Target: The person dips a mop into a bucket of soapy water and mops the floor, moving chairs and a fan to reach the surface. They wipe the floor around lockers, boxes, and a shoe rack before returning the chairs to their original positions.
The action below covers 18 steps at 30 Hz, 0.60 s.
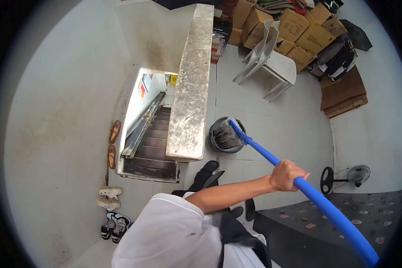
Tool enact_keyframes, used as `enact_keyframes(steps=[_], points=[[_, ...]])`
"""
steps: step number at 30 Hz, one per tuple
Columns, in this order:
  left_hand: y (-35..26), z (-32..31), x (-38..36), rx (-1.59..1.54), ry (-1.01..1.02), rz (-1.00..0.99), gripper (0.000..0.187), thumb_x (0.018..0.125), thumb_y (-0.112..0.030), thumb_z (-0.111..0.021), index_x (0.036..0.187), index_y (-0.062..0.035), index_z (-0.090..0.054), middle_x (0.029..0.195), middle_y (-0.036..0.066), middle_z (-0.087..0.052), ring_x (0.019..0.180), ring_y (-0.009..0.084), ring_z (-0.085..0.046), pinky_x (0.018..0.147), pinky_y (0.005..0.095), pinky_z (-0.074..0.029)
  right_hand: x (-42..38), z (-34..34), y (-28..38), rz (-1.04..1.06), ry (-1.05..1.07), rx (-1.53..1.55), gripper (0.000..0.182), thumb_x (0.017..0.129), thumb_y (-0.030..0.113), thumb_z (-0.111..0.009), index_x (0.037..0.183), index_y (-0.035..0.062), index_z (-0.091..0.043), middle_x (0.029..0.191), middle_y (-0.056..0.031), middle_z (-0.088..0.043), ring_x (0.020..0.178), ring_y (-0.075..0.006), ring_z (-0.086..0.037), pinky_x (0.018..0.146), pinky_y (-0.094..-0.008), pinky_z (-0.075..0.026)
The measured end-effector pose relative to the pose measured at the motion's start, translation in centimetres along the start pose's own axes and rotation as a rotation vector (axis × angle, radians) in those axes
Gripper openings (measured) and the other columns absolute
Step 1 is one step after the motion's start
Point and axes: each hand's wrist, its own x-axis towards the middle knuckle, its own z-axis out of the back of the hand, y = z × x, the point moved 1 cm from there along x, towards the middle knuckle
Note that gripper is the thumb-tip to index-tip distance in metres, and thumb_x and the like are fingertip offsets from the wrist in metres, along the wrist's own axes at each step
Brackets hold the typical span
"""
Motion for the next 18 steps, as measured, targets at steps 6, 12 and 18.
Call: enact_keyframes(steps=[6,12,18], points=[[-2.4,2.0,-2.5,0.023,-0.085,-0.026,0.031,0.065,-0.005,-0.061,0.043,-0.0095,-0.04,0.04,0.006,-0.043,0.033,0.022,-0.042,0.035,0.0308,-0.033,-2.4,-4.7,3.3,-0.132,0.09,-0.127,0.027,0.061,0.003,-0.058,0.045,0.0099,-0.037,0.036,0.0002,-0.041,0.027,-0.008,-0.036,0.032,-0.024,-0.037],[-3.1,3.1,-3.0,-0.052,-0.041,-0.066,0.03,0.064,-0.006,-0.061,0.045,-0.0089,-0.039,0.041,0.006,-0.043,0.033,0.0215,-0.042,0.035,0.0305,-0.032,-3.1,-6.0,4.9,-0.253,0.235,-0.169,0.026,0.068,0.023,-0.067,0.053,0.0162,-0.047,0.044,0.0084,-0.043,0.04,-0.0035,-0.043,0.056,-0.0213,-0.043],[-3.0,4.3,-1.5,-0.093,-0.065,-0.079,0.031,0.063,-0.003,-0.062,0.045,-0.009,-0.038,0.04,0.005,-0.039,0.032,0.0203,-0.04,0.035,0.0292,-0.031,-1.2,-8.8,5.4,-0.186,-0.078,-0.243,0.028,0.062,0.004,-0.061,0.046,0.011,-0.039,0.036,0.0013,-0.04,0.03,-0.0083,-0.038,0.037,-0.0256,-0.041]])
